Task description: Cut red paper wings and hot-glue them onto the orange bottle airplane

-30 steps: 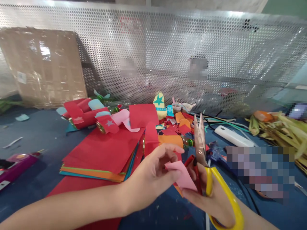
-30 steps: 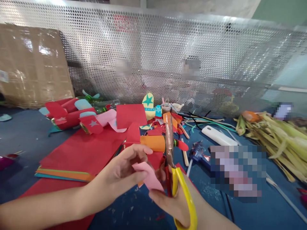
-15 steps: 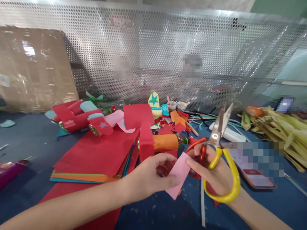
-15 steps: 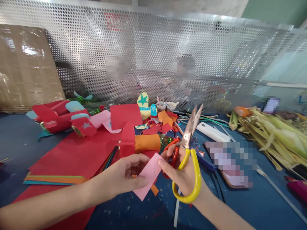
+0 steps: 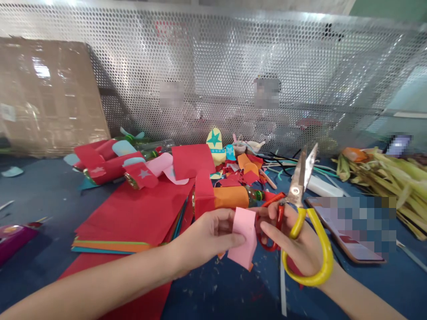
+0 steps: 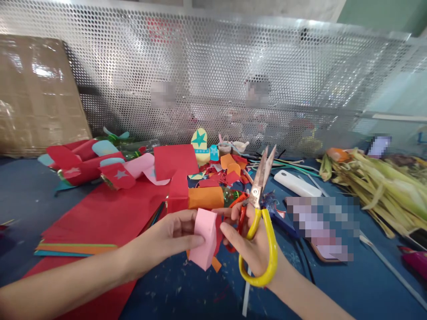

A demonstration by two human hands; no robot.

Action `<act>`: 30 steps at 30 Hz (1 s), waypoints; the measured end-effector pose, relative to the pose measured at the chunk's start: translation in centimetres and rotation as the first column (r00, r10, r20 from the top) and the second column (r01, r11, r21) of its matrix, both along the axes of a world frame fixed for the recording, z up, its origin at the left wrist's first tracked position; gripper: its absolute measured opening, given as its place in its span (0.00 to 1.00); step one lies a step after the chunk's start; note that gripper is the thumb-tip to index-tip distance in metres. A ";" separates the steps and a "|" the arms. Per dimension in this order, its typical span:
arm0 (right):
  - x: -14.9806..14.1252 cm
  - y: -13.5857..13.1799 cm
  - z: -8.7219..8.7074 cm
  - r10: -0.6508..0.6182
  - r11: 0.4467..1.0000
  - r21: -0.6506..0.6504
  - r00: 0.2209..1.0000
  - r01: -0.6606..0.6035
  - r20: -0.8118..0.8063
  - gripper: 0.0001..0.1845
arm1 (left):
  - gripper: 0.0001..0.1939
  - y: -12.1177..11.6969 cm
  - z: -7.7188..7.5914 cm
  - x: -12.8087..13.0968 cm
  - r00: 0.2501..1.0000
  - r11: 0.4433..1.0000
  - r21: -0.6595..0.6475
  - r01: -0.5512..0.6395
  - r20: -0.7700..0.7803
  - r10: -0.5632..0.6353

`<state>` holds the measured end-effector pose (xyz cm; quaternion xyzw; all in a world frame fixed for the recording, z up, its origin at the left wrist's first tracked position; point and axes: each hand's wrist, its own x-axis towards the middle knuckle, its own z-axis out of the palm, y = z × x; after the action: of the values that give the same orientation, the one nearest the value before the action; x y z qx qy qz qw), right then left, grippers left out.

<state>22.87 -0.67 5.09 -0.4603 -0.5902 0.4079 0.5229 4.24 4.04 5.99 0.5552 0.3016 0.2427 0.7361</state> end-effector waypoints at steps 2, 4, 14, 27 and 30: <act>-0.2 0.0 0.0 0.007 1.000 0.006 1.000 -0.007 0.004 0.13 | 0.16 0.0 0.1 -0.1 0.998 0.999 -0.017 -0.040 0.037 0.040; -0.4 -0.1 0.0 0.019 1.000 0.013 0.999 -0.019 0.029 0.12 | 0.16 0.1 0.2 -0.2 0.995 0.997 -0.018 -0.075 0.061 0.076; -0.3 -0.4 -0.8 -0.073 0.996 0.063 0.979 0.062 0.188 0.11 | 0.17 0.5 -0.3 0.0 0.999 0.999 0.038 -0.037 0.030 0.036; -0.7 0.2 -1.4 -0.172 0.983 0.079 0.980 0.165 0.102 0.13 | 0.23 0.4 -0.8 0.1 0.975 0.984 0.167 0.053 -0.222 -0.015; -0.8 0.3 -1.8 -0.183 0.983 0.035 0.980 0.181 0.077 0.12 | 0.15 0.3 -0.5 0.1 0.970 0.983 0.173 0.054 -0.245 -0.010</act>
<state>22.07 -0.34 3.27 -0.5209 -0.5716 0.3315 0.5404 4.38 4.38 5.49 0.6494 0.3573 0.1870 0.6447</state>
